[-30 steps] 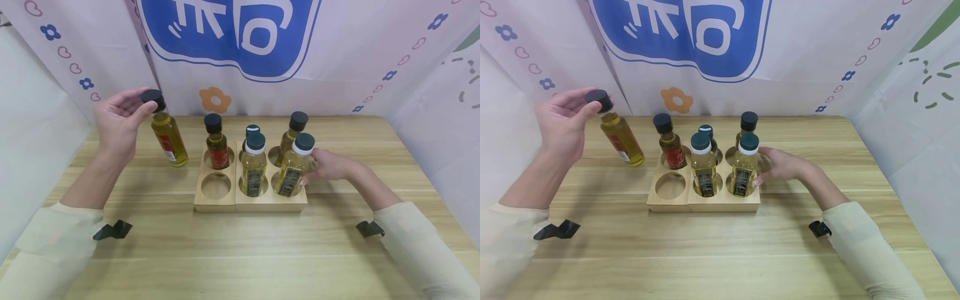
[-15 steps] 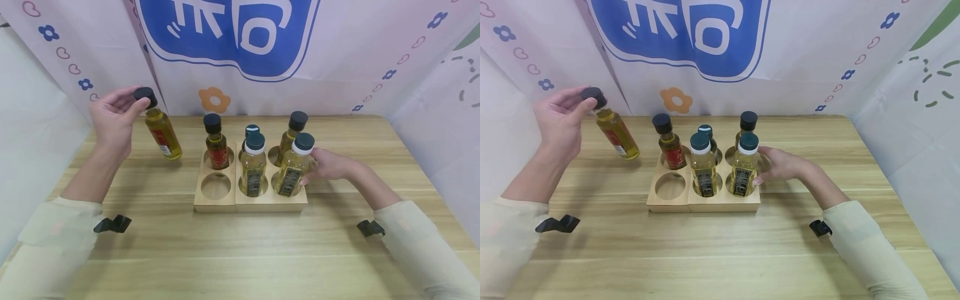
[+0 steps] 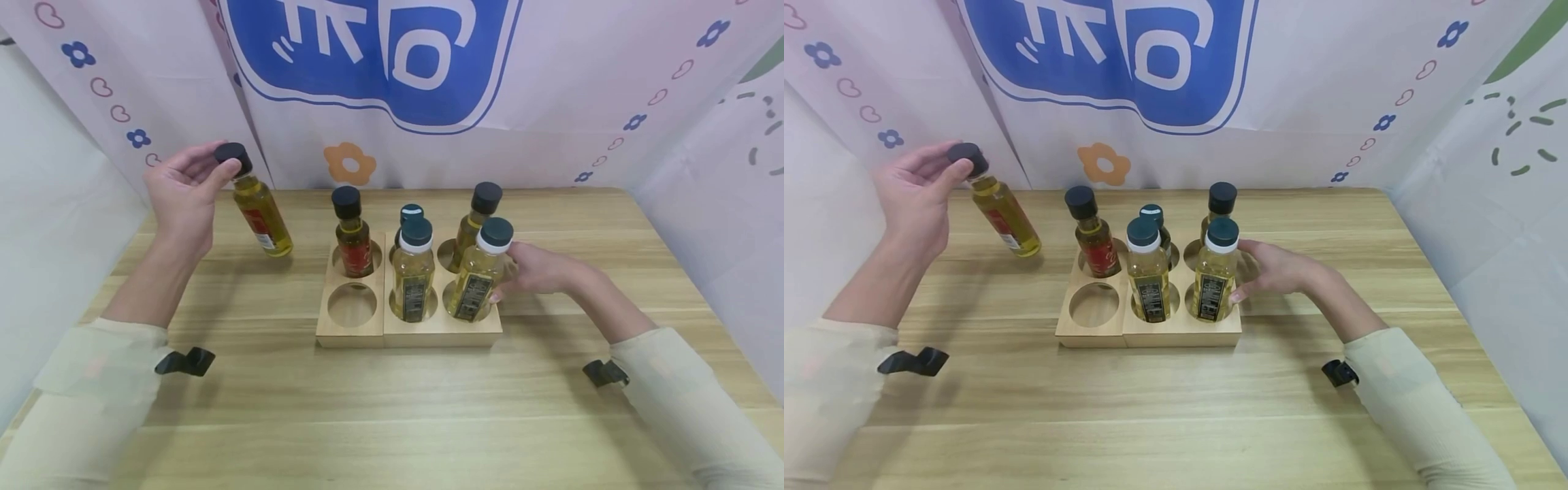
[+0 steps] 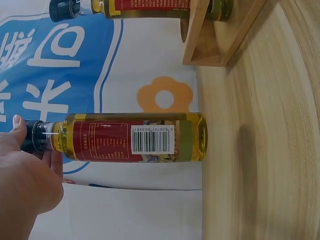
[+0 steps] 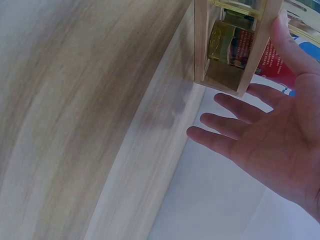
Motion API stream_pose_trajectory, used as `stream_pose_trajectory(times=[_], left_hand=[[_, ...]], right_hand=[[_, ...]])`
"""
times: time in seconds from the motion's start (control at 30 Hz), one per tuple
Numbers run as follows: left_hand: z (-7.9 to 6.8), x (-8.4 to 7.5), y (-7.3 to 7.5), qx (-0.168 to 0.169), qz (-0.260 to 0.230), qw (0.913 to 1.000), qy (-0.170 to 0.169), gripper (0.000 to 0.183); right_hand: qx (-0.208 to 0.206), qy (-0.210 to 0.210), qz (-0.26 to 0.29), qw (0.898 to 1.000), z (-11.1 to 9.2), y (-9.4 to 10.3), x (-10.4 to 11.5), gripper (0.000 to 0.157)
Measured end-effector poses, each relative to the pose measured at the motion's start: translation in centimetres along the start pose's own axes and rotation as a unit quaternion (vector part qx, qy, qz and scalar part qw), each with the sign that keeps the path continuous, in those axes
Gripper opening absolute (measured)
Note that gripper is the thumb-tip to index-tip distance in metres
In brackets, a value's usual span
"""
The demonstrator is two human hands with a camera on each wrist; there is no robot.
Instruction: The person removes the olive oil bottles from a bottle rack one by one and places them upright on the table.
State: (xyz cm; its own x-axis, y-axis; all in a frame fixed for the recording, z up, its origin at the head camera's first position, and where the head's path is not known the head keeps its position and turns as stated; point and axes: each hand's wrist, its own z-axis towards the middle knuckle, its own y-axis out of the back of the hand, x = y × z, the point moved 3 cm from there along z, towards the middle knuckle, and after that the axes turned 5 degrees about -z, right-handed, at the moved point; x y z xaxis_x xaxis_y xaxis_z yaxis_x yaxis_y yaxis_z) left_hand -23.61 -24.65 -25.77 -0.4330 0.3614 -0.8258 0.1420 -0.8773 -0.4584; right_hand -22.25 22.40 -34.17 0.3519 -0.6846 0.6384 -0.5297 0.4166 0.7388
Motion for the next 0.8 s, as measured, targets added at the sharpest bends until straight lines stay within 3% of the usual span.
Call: stream_pose_trajectory(times=[0.33, 0.8], left_hand=[[0.8, 0.5, 0.6, -0.026, 0.009, 0.9996, 0.002, 0.034], [2.0, 1.6, 1.5, -0.056, 0.038, 0.9969, 0.041, 0.040]], right_hand=[[-0.006, 0.008, -0.010, 1.000, 0.1, 0.1, -0.2, 0.089], [-0.003, -0.002, -0.014, 1.000, 0.1, 0.1, 0.0, 0.092]])
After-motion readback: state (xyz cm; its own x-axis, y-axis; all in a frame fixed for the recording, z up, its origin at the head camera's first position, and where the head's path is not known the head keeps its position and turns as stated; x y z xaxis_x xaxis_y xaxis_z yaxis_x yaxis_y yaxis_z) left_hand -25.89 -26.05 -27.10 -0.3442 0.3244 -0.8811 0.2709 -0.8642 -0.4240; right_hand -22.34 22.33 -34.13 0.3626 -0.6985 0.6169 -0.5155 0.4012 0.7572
